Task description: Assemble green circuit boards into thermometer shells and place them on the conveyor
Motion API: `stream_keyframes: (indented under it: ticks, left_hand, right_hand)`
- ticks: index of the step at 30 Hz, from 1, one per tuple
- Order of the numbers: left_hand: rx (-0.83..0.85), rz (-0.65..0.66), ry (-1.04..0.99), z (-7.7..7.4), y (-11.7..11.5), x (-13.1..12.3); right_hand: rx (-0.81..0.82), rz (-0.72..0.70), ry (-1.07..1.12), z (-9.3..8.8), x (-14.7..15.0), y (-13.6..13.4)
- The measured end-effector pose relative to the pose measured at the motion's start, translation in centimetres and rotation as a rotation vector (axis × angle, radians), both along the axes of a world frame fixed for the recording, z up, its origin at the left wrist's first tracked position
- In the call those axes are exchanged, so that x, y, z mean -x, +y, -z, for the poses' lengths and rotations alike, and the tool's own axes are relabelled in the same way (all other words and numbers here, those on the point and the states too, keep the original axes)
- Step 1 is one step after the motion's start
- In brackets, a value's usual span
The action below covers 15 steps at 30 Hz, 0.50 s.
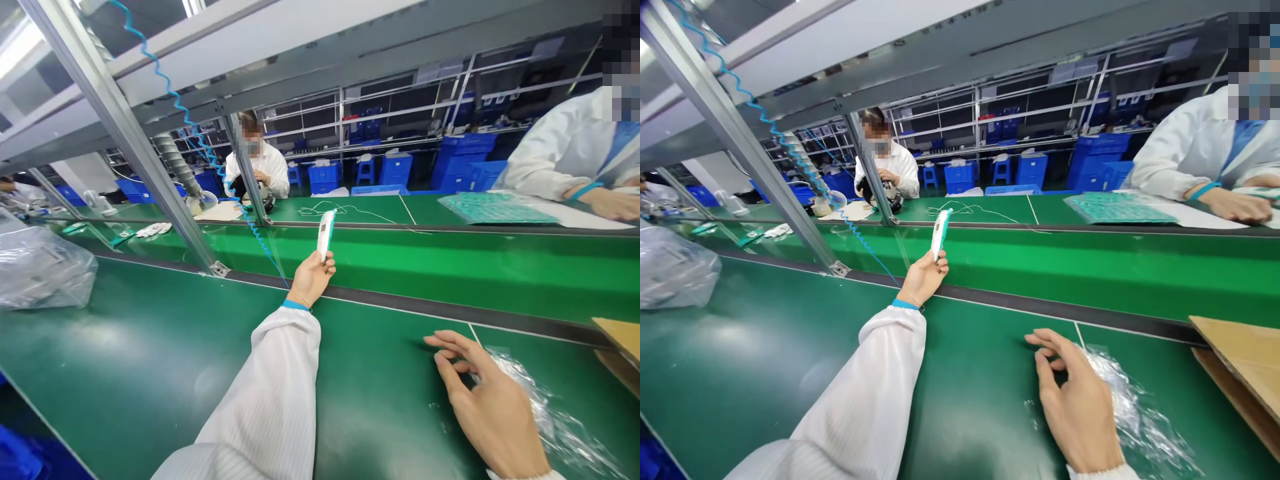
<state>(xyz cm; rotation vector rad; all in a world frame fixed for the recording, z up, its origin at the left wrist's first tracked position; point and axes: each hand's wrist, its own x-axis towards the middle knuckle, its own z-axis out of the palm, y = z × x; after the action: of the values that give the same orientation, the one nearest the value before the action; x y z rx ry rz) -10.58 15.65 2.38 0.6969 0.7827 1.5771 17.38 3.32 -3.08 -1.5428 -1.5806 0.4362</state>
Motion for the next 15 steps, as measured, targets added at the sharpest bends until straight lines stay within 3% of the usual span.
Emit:
stream_keyframes:
  ticks: [6, 11, 15]
  left_hand:
    - [-0.112, 0.116, -0.243, -3.6, -0.8, -0.2]
    - [-0.104, 0.176, -0.303, -5.0, -1.6, -1.1]
    - [-0.188, 0.285, -0.402, -6.0, -2.8, -2.1]
  right_hand:
    - [0.001, -0.01, -0.043, 0.2, -0.5, 0.2]
    - [0.011, 0.005, -0.088, 1.1, -1.2, 0.8]
    - [-0.026, 0.003, -0.106, 2.5, -2.0, 1.3]
